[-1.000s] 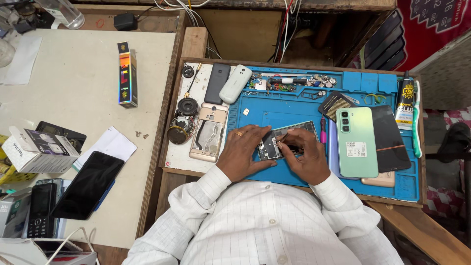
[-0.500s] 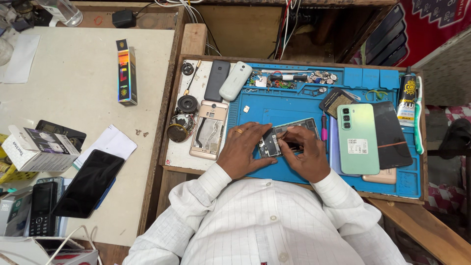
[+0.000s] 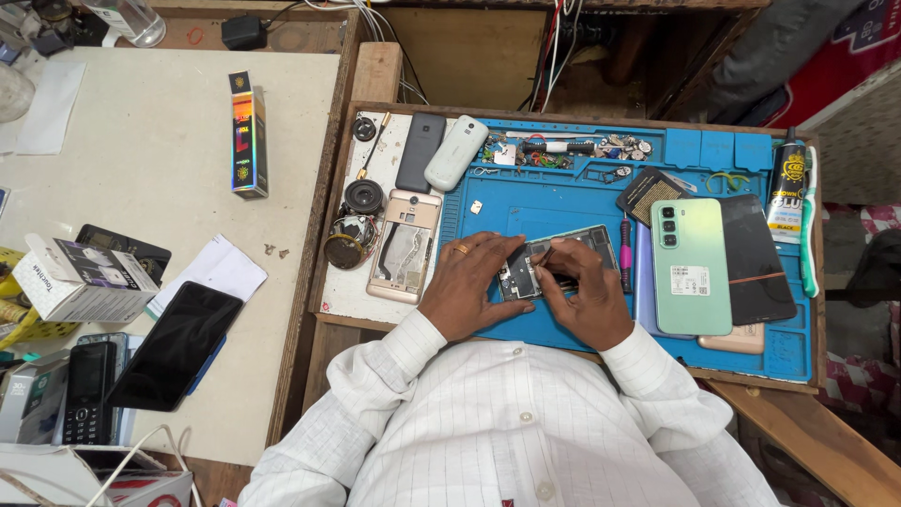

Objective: The person repairs a disassembled smartphone at a workbench. They use tweezers to pick at and adjust small internal components of the opened phone, reposition the phone chassis, and later use a screwdriver to work on the internal board while holding the phone steady with the other hand.

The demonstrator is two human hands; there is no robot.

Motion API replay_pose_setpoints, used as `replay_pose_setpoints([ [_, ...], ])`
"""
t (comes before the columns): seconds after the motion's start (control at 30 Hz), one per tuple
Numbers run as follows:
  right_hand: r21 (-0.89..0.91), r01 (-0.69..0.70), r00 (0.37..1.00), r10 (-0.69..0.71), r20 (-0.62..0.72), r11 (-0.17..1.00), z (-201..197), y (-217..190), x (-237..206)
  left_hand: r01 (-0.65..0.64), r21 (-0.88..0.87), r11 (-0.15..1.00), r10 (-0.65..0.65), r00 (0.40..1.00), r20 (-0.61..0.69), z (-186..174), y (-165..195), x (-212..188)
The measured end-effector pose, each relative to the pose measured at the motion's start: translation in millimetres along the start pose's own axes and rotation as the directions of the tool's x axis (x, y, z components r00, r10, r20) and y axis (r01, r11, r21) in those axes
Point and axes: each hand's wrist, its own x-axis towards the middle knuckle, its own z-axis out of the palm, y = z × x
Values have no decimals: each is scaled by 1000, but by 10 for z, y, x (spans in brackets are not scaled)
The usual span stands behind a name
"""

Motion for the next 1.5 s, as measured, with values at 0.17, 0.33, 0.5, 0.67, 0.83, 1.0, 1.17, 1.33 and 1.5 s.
replay_pose_setpoints([
  [0.17,173,-110,994,112,0,979,-23,20,16,-1,10,1000,1,1000,-17,4,2,13],
  [0.33,365,-236,963,267,-35,901,-15,33,-52,-17,2,1000,17,1000,-18,25,-29,-15],
  [0.5,416,-246,957,287,-39,876,-71,20,-43,-32,0,999,32,999,-27,44,-54,-18],
  [0.67,424,-267,952,307,-26,865,-95,-18,-14,-35,30,999,36,998,-58,94,-64,-16],
  [0.83,345,-233,966,258,-27,909,-79,-1,3,-64,62,996,69,995,-77,105,-88,60],
  [1.0,313,-262,963,267,26,913,-54,3,-24,-85,2,996,85,995,-52,33,-51,54],
  [1.17,298,-271,962,270,45,915,-64,31,-40,-72,21,997,73,997,-25,16,-29,74],
  [1.33,299,-269,963,266,53,915,-62,30,-22,-71,14,997,71,997,-13,9,-41,76],
  [1.5,294,-253,967,246,62,922,-78,-5,9,-66,25,998,66,998,-10,10,-33,76],
])
